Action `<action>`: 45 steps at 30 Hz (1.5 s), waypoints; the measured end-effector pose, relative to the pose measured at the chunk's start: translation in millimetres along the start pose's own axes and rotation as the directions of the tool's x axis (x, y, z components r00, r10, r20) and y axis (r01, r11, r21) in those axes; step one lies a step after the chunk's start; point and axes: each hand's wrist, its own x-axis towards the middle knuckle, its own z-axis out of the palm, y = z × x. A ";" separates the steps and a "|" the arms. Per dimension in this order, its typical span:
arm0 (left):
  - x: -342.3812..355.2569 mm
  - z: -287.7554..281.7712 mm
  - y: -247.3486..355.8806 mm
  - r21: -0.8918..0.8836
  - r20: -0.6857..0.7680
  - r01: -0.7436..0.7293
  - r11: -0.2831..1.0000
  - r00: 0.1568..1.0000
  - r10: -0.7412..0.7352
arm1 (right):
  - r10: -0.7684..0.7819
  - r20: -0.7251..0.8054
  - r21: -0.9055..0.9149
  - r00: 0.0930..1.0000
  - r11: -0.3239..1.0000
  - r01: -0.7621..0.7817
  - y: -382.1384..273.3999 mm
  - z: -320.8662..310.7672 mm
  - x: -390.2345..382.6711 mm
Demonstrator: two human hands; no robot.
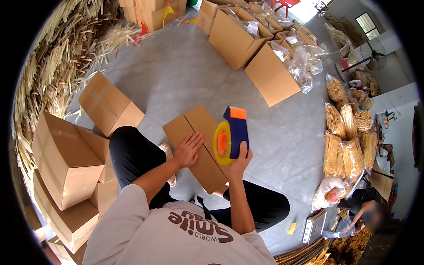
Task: The person packs clear bags containing dried products into cardboard boxes and seals the boxes with packing tape using a tape dispenser by hand.
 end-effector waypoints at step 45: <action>105.3 -85.4 -48.4 -0.229 0.769 0.140 0.963 0.633 0.091 | -0.301 0.349 -0.178 0.887 0.908 0.378 76.8 -46.7 5.4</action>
